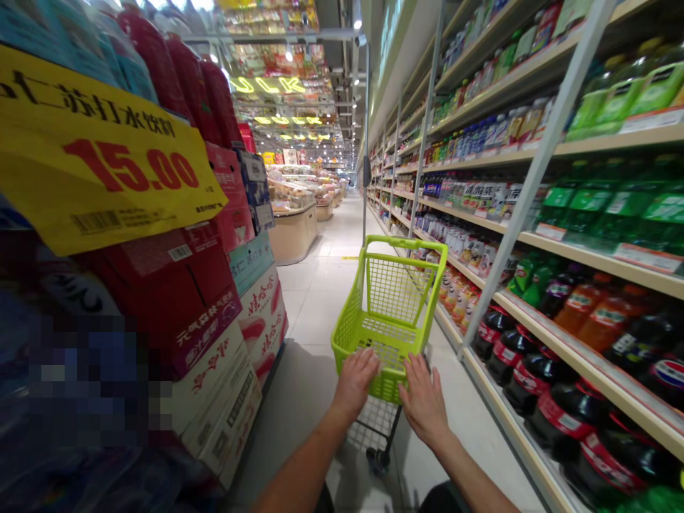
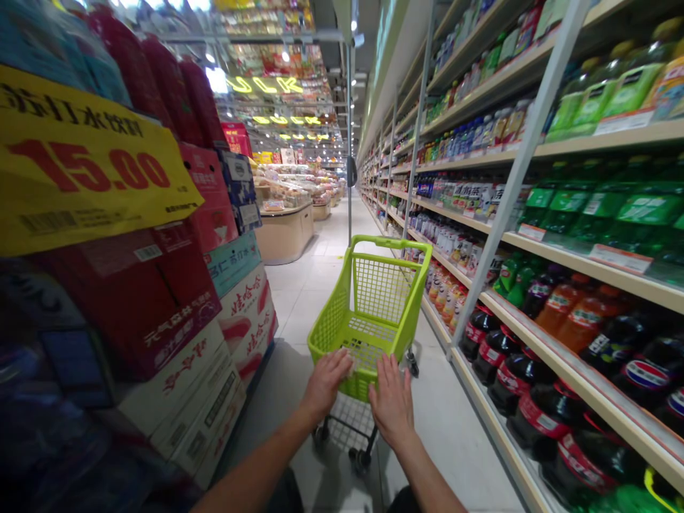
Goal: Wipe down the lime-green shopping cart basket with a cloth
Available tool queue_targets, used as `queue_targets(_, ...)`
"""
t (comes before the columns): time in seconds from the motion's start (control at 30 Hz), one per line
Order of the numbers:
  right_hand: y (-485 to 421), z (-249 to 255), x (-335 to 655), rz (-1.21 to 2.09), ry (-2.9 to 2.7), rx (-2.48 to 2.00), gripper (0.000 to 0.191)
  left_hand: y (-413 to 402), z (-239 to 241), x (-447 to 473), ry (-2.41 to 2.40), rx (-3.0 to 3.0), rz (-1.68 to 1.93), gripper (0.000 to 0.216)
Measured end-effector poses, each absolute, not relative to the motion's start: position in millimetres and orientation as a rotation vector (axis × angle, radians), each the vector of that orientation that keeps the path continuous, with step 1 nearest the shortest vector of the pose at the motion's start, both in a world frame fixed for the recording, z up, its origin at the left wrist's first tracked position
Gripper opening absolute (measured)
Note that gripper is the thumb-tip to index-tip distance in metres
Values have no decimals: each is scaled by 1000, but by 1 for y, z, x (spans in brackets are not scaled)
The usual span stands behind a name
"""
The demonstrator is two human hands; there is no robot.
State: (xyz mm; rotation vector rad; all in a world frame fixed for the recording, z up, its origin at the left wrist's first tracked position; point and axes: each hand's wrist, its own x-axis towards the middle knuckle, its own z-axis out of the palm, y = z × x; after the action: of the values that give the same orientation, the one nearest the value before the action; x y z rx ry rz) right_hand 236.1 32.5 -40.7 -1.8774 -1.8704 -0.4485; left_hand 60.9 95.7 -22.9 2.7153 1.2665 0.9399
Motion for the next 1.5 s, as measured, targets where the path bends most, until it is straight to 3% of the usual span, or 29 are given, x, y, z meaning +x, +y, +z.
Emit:
queue_targets(0.1,34,-40,241,-435,-1945,-1845,43,99,-33,65,1057,2767,967,33)
queue_targets(0.3,40,-33,238,-357,-1960,-1912,43,131,-29,32,1588,2423,1040,35)
queue_targets(0.57,42,-27,233,-324,-1994,-1931,56,102,-48,88,1040,2650,1064,33)
queue_targets(0.8,45,-27,237,-219,-1980,-1852,60,125,-25,35,1548,2358,1144,35)
queue_targets(1.03,49,-40,248,-156,-1966,-1662,65,93,-45,119,1023,2616,1152,33)
queue_targets(1.3,48,-38,246,-85,-1799,-1724,75,118,-38,65,1396,2487,1121,34)
queue_targets(1.5,47,-34,240,-110,-1822,-1721,71,99,-50,111,1018,2680,1115,31)
